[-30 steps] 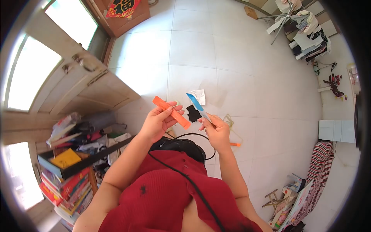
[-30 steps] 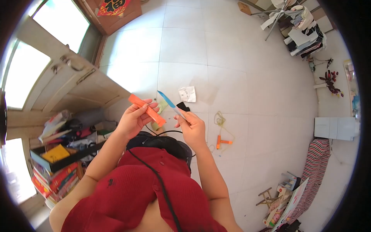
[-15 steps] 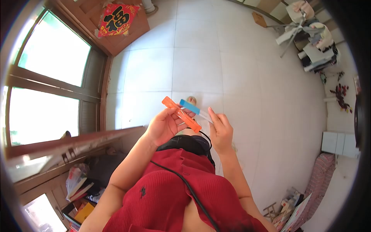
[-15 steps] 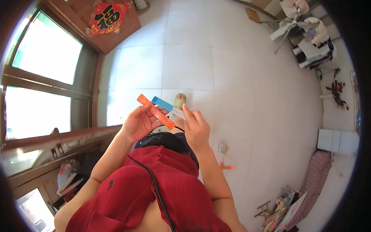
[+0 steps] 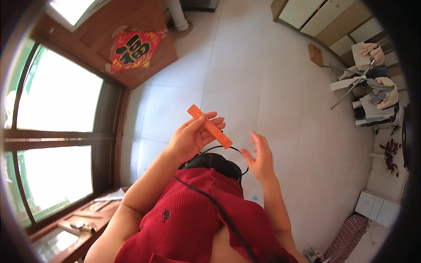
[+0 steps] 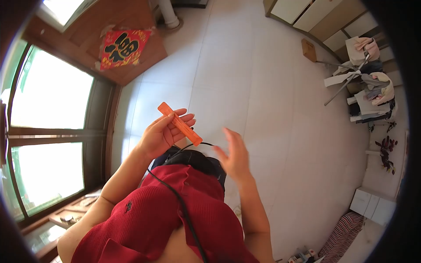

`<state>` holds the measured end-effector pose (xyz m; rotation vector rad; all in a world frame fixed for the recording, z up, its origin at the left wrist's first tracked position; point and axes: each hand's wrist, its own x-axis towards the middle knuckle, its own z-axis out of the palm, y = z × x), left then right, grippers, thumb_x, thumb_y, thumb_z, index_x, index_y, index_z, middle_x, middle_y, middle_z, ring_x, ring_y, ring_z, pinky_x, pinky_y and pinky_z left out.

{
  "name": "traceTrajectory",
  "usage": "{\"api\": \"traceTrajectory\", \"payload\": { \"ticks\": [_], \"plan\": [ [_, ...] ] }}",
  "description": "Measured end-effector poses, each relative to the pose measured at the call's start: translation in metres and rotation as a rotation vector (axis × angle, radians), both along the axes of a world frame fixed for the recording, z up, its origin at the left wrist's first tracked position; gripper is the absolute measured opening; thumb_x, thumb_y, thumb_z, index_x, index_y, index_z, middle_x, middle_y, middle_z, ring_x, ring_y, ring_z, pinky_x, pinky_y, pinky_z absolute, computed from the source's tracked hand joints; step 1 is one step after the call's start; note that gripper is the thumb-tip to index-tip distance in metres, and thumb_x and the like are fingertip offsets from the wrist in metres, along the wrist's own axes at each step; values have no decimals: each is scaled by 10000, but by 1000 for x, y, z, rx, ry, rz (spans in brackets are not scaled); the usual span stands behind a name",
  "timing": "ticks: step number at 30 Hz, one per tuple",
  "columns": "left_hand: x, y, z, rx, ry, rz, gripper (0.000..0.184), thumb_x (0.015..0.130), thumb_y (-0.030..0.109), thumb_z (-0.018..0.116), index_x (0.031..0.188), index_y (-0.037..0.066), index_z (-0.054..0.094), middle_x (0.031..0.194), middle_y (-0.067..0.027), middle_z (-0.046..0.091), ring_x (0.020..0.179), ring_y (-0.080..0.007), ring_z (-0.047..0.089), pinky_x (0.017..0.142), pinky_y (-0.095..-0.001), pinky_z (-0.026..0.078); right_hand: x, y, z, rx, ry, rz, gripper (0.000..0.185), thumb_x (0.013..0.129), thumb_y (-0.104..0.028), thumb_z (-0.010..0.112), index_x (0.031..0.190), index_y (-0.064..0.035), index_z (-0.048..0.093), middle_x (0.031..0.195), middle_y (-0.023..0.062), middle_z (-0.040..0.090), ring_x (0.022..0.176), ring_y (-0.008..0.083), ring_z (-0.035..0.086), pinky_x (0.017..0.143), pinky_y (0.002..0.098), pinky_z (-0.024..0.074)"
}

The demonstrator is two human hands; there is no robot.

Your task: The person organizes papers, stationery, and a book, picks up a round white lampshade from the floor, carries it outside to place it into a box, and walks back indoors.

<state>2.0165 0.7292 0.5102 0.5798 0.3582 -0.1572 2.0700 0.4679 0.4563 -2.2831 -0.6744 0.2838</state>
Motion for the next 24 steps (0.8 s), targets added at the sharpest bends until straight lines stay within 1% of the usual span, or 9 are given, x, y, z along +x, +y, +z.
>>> {"api": "traceTrajectory", "payload": {
  "ticks": [1, 3, 8, 10, 14, 15, 21, 23, 24],
  "plan": [
    [58, 14, -1, 7, 28, 15, 421, 1020, 238, 328, 1326, -45, 388, 1315, -203, 494, 1246, -305, 477, 1056, -434, 401, 56, 64, 49, 273, -18, 42, 561, 783, -221, 731, 1265, -70, 489, 1134, 122, 578, 953, 318, 604, 726, 378, 512],
    [76, 19, 1, -1, 45, 25, 426, 1021, 238, 326, 1340, -40, 371, 1345, -192, 467, 1259, -287, 461, 1062, -415, 386, 71, 93, 68, 322, -112, 108, 511, 786, -161, 728, 1240, -71, 511, 1138, 92, 574, 890, 271, 617, 664, 332, 513],
    [275, 109, -7, -97, 56, -18, 416, 1007, 238, 395, 1339, -12, 388, 1332, -179, 481, 1202, -252, 488, 1028, -383, 386, 275, 206, 35, 272, -260, 99, 254, 869, -138, 649, 1097, -35, 605, 982, 64, 633, 675, 162, 613, 534, 263, 475],
    [335, 130, 8, 237, 2, -108, 390, 984, 200, 467, 1314, -2, 418, 1304, -162, 504, 1182, -235, 504, 1025, -377, 390, 331, 226, 63, 502, 631, -67, 196, 927, -135, 576, 1069, -5, 611, 811, 60, 631, 563, 122, 573, 479, 231, 433],
    [506, 160, 14, 303, -55, -207, 313, 966, 167, 511, 1227, -4, 486, 1178, -139, 591, 1110, -227, 561, 1009, -387, 416, 484, 251, 69, 673, 996, -194, 229, 982, -172, 482, 1016, 17, 607, 757, 58, 617, 508, 81, 516, 430, 217, 364],
    [470, 158, 11, 312, -72, -175, 284, 969, 179, 505, 1186, -5, 510, 1140, -146, 610, 1089, -237, 578, 989, -391, 439, 447, 252, 68, 673, 982, -206, 240, 987, -186, 474, 993, 13, 607, 719, 38, 589, 486, 69, 469, 425, 210, 338],
    [664, 180, -2, 266, -2, -251, 427, 1002, 350, 384, 1103, -32, 546, 1102, -202, 618, 1054, -278, 605, 974, -424, 457, 622, 264, 65, 625, 863, -230, 275, 955, -289, 557, 937, -23, 623, 625, -21, 495, 489, 37, 394, 445, 193, 310],
    [798, 192, -6, 253, 68, -241, 504, 1009, 407, 320, 1068, -25, 573, 1063, -201, 636, 1043, -291, 611, 968, -425, 459, 759, 273, 58, 557, 881, -191, 277, 944, -303, 576, 913, -34, 631, 628, -29, 512, 505, 30, 406, 460, 195, 315],
    [754, 188, 1, 260, 16, -243, 511, 1010, 416, 309, 1069, -14, 580, 1045, -193, 644, 1035, -290, 615, 947, -420, 467, 711, 264, 69, 558, 871, -180, 277, 944, -303, 576, 913, -34, 631, 628, -29, 512, 505, 30, 406, 460, 195, 315]
  ]
}}
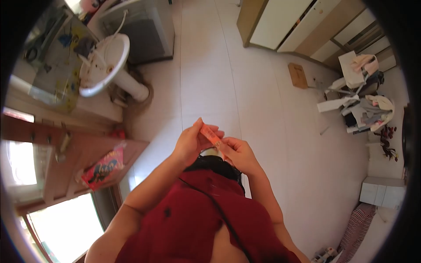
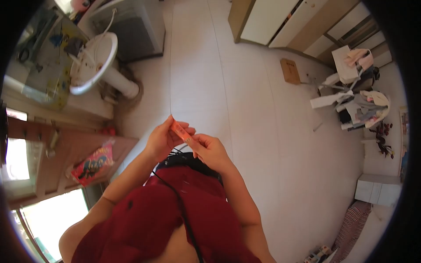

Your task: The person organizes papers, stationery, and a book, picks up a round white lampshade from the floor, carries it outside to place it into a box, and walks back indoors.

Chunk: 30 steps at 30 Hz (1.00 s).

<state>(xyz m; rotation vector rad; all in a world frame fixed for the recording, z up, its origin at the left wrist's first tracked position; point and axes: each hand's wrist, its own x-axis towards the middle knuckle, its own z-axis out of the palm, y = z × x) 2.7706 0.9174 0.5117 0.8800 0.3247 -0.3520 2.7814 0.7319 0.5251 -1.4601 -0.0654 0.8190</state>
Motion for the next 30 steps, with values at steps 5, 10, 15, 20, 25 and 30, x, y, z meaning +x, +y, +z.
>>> {"api": "traceTrajectory", "payload": {
  "ticks": [5, 10, 15, 20, 25, 30],
  "plan": [
    [148, 52, 26, 112, -65, 120, 493, 1007, 389, 364, 1084, -50, 574, 1052, -185, 640, 1006, -257, 618, 942, -388, 467, 193, 49, 28, -40, -82, 340, 242, 925, -271, 591, 949, -34, 635, 666, -21, 556, 543, 44, 450, 497, 208, 356],
    [337, 129, -3, 135, -191, 132, 410, 1007, 321, 404, 1089, -30, 599, 1081, -159, 642, 1007, -234, 612, 925, -377, 463, 386, 121, 8, -28, -206, 386, 215, 930, -229, 574, 949, -23, 634, 646, 13, 587, 545, 71, 504, 520, 235, 407],
    [558, 199, 7, 164, -214, -159, 413, 1001, 301, 400, 1132, -42, 591, 1154, -174, 621, 1042, -250, 609, 930, -396, 470, 576, 187, 1, 49, -63, 251, 226, 954, -241, 546, 952, -32, 631, 662, 5, 579, 556, 67, 510, 519, 223, 408],
    [666, 212, 33, 390, -413, -365, 399, 1014, 243, 379, 1115, -53, 626, 1065, -118, 661, 983, -179, 612, 904, -301, 456, 652, 203, 21, -27, -279, 110, 279, 962, -306, 536, 940, -40, 616, 660, 4, 562, 566, 75, 507, 528, 229, 405],
    [907, 242, 41, 405, -369, -531, 398, 1013, 261, 399, 1031, -48, 649, 1097, -128, 653, 1040, -196, 591, 931, -326, 441, 861, 233, 0, -7, -83, -59, 319, 991, -303, 467, 925, -25, 610, 640, 2, 535, 563, 83, 503, 528, 235, 403],
    [1086, 273, 40, 392, -347, -334, 401, 1010, 298, 409, 1154, -14, 615, 1005, -82, 669, 1060, -167, 574, 989, -336, 395, 1081, 258, 4, -4, -130, 49, 272, 985, -256, 491, 945, -20, 621, 667, -9, 544, 591, 70, 494, 559, 214, 408]
  ]
}}
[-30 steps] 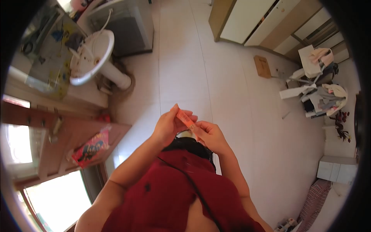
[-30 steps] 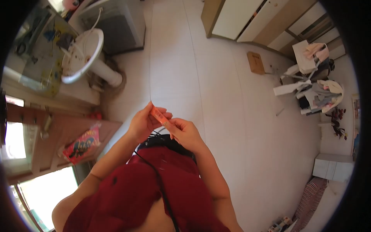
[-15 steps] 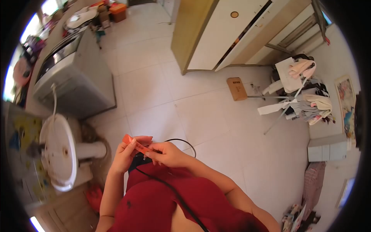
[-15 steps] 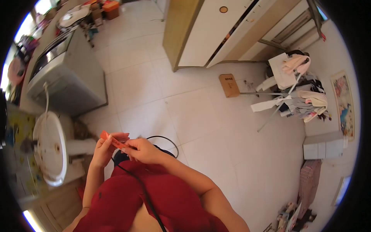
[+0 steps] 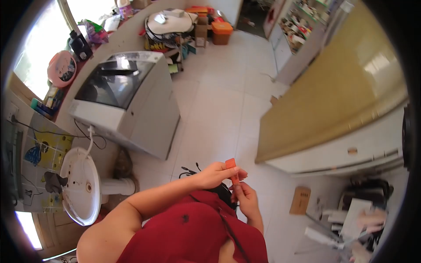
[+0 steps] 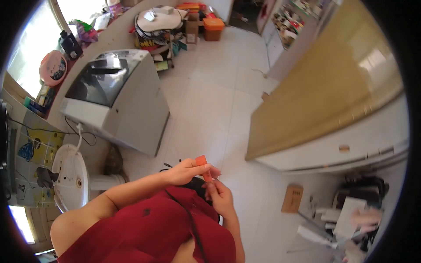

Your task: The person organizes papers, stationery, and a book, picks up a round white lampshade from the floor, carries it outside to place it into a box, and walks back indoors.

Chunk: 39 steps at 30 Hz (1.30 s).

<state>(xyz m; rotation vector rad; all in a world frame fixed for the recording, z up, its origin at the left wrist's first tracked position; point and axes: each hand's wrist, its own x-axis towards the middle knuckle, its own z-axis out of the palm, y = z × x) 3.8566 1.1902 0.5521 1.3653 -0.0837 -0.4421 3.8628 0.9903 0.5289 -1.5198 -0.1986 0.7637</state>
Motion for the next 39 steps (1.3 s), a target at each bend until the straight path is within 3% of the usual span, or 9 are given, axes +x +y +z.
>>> {"api": "traceTrajectory", "payload": {
  "ticks": [4, 10, 15, 22, 24, 28, 30, 33, 39],
  "plan": [
    [122, 44, 15, -64, -17, 196, 419, 1012, 312, 405, 1115, -28, 629, 1105, -118, 651, 1091, -200, 568, 1005, -353, 385, 176, 38, 21, 11, -89, 146, 192, 948, -120, 518, 1044, -2, 635, 841, 35, 640, 657, 70, 542, 612, 227, 470],
    [318, 157, 0, -109, 101, 458, 454, 1018, 333, 378, 1162, -31, 609, 1075, -115, 660, 1042, -179, 596, 930, -325, 453, 414, 160, 22, -84, -247, 403, 195, 912, -96, 572, 1068, 7, 628, 787, 35, 640, 680, 87, 576, 611, 233, 476],
    [522, 254, -13, -53, 105, 242, 471, 1002, 380, 409, 1150, -18, 613, 1029, -98, 672, 1020, -174, 598, 955, -334, 432, 566, 238, 11, -104, -159, 277, 193, 917, -131, 584, 1052, 3, 621, 751, 40, 640, 641, 83, 572, 603, 233, 471],
    [801, 305, 24, 14, 47, 17, 396, 997, 318, 455, 1056, -11, 668, 1044, -108, 676, 1044, -160, 590, 952, -329, 431, 803, 282, 26, -69, -178, 54, 171, 908, -133, 605, 1013, 2, 619, 733, 45, 639, 633, 82, 583, 589, 226, 471],
    [880, 314, 21, 72, -37, 8, 344, 974, 308, 508, 1086, 23, 664, 974, -68, 686, 948, -127, 594, 897, -301, 449, 877, 289, 23, -49, -177, -16, 171, 909, -136, 608, 1003, 7, 621, 732, 40, 636, 635, 78, 586, 577, 223, 470],
    [1035, 327, 2, 62, -83, 43, 334, 942, 313, 569, 1074, 25, 673, 957, -57, 687, 889, -112, 600, 810, -265, 476, 1048, 300, 12, -61, -231, 9, 175, 918, -153, 603, 995, 2, 628, 691, 21, 617, 616, 64, 569, 559, 216, 459],
    [1106, 344, 20, 218, -156, 90, 303, 933, 269, 589, 1068, 11, 671, 950, -63, 686, 865, -112, 604, 780, -261, 485, 1135, 321, 29, -74, -242, -6, 169, 917, -163, 606, 982, -10, 637, 659, 16, 601, 597, 59, 549, 554, 216, 445],
    [1203, 381, 42, 183, -93, 180, 280, 929, 225, 594, 1055, -16, 663, 935, -65, 683, 856, -113, 607, 779, -261, 488, 1254, 359, 57, -174, -322, 169, 182, 916, -199, 603, 961, -28, 646, 656, 37, 590, 589, 79, 530, 558, 244, 432],
    [1402, 460, 9, -4, -34, 350, 227, 930, 177, 594, 1000, -25, 671, 913, -49, 674, 831, -91, 602, 756, -243, 488, 1474, 445, 55, -106, -481, 292, 192, 902, -200, 612, 981, -27, 638, 714, 68, 594, 619, 134, 523, 591, 274, 438]
  ]
}}
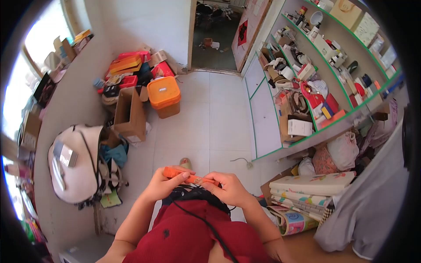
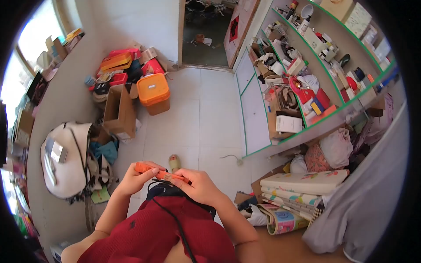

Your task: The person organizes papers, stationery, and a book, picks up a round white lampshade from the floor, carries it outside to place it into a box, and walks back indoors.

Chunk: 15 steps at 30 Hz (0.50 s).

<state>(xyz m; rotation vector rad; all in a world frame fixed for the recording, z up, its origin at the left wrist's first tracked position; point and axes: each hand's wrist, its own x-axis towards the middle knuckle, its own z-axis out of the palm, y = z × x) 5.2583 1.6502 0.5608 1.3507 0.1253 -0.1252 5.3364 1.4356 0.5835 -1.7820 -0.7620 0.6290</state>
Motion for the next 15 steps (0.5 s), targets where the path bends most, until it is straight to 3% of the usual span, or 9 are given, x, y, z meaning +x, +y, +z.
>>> {"api": "traceTrajectory", "payload": {
  "ticks": [4, 7, 11, 13, 15],
  "plan": [
    [170, 55, -14, 79, -37, -113, 233, 924, 192, 606, 996, -17, 679, 887, -34, 670, 801, -80, 583, 725, -231, 478, 149, 49, -17, -44, 34, -70, 209, 905, -225, 619, 974, -28, 645, 722, 48, 603, 625, 111, 503, 589, 249, 425],
    [300, 82, -1, 24, -23, -235, 221, 918, 192, 611, 994, -1, 688, 874, -28, 668, 793, -78, 581, 723, -229, 476, 255, 68, -5, -30, 84, -187, 223, 904, -237, 628, 971, -25, 648, 719, 22, 600, 637, 84, 490, 587, 232, 414],
    [457, 95, 22, 197, -195, -400, 207, 909, 175, 614, 993, 1, 689, 886, -61, 683, 786, -98, 590, 722, -252, 482, 379, 80, -2, -34, 179, -334, 244, 899, -245, 641, 959, -8, 647, 715, -7, 586, 658, 56, 474, 586, 220, 404],
    [530, 100, 33, 270, -145, -470, 205, 905, 174, 618, 991, 2, 687, 904, -83, 689, 798, -121, 609, 742, -267, 486, 441, 87, -7, 44, 154, -358, 221, 911, -233, 622, 925, -14, 647, 662, -27, 552, 609, 43, 449, 547, 212, 380],
    [603, 103, 17, 271, -269, -485, 202, 907, 171, 614, 989, 1, 686, 903, -88, 690, 813, -133, 626, 756, -273, 493, 512, 90, -24, 76, 400, -304, 237, 947, -231, 569, 878, -13, 633, 601, -35, 490, 548, 29, 426, 515, 202, 367]
  ]
}}
